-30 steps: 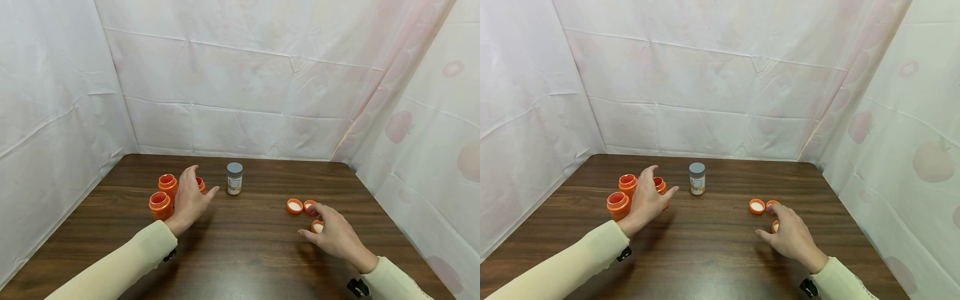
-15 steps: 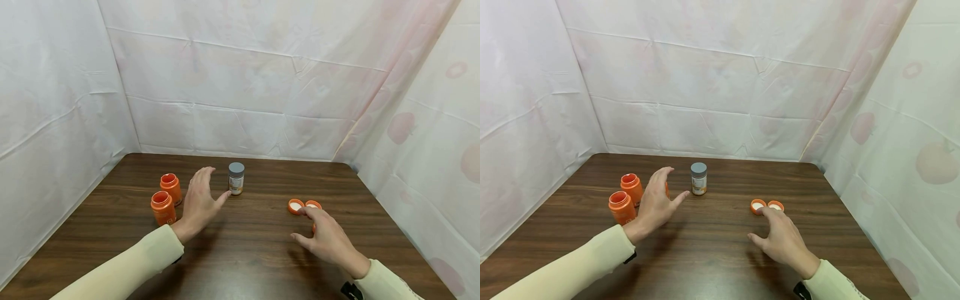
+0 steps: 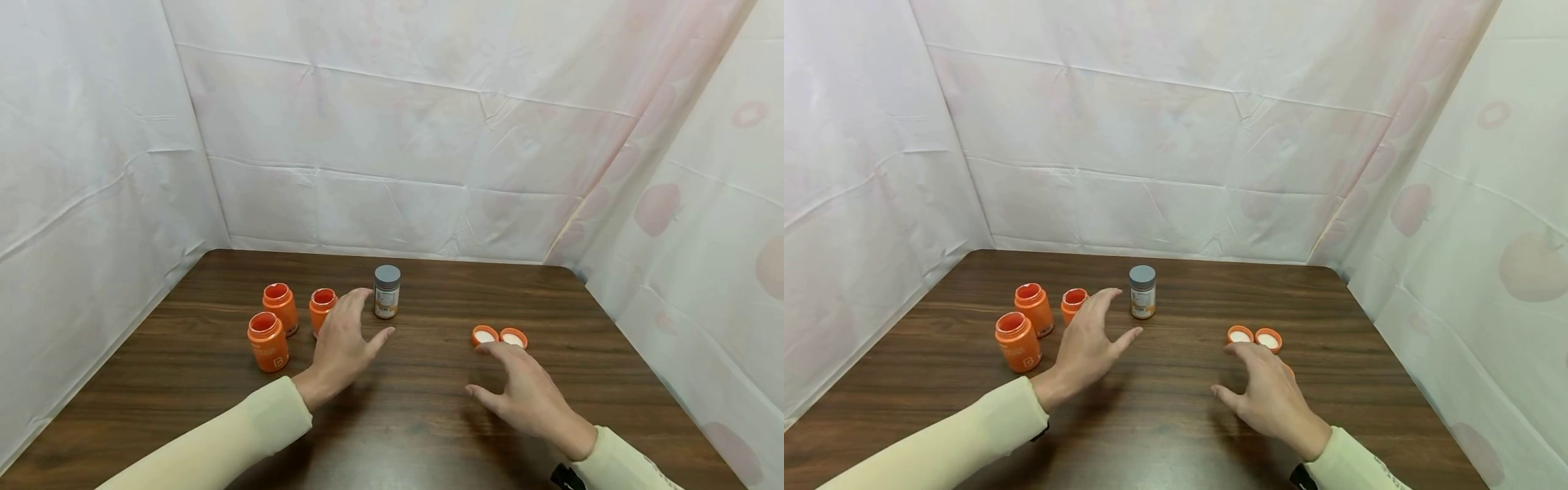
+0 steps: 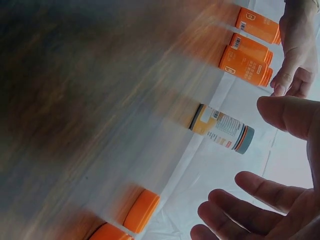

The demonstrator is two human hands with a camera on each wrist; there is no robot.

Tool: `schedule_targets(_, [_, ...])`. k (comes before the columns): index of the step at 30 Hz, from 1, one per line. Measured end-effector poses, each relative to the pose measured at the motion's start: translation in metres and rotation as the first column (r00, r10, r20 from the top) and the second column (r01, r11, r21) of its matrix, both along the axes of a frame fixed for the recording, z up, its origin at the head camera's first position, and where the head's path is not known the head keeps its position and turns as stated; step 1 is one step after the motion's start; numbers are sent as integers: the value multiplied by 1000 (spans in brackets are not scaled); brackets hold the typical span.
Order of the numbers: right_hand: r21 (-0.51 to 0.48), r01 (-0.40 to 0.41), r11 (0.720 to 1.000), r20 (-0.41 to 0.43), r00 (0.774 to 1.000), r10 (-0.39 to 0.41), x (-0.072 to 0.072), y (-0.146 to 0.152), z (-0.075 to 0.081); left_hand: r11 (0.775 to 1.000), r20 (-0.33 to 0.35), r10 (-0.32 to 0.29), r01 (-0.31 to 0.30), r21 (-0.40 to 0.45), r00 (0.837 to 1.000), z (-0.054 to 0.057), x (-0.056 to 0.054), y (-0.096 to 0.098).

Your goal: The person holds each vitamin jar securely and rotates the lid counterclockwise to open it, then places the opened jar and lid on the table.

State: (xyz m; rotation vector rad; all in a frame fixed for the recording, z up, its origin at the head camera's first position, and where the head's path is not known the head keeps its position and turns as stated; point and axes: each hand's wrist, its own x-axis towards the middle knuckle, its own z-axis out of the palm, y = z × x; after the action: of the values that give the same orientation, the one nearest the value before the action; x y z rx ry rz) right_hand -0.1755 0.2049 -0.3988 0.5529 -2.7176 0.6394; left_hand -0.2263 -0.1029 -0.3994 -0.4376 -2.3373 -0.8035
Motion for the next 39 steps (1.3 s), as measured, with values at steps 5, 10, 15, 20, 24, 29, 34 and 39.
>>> schedule_targets(5, [1,-30,1000,-11,999,30,1,-3,-1,1000,60,6,-7,22,998,-6,1,4])
schedule_targets(10, [9,-51,999,-33,998,51,1,-4,-4,998,138,17,-25,58,990,-8,0,6])
schedule_targets(15, [11,-75,997,-37,996,75,2,-5,-7,990,218,4,-34,134,976,-10,-3,9])
schedule_targets(20, [10,-101,995,-48,994,101,4,-7,-7,970,300,-11,-63,234,954,-10,-8,12])
schedule_targets(24, [16,-120,993,-49,991,121,6,-7,-7,957,341,-11,-89,275,940,-10,-12,15])
schedule_targets(29, [32,-147,989,-60,987,149,7,-8,-8,948,359,-4,-110,297,934,-10,-20,17])
schedule_targets(34, [43,-184,982,-72,980,187,8,-8,-10,939,377,-6,-124,321,926,-10,-26,19])
schedule_targets(39, [58,-209,976,-77,974,213,10,-9,-12,933,385,1,-140,331,923,-11,-34,19])
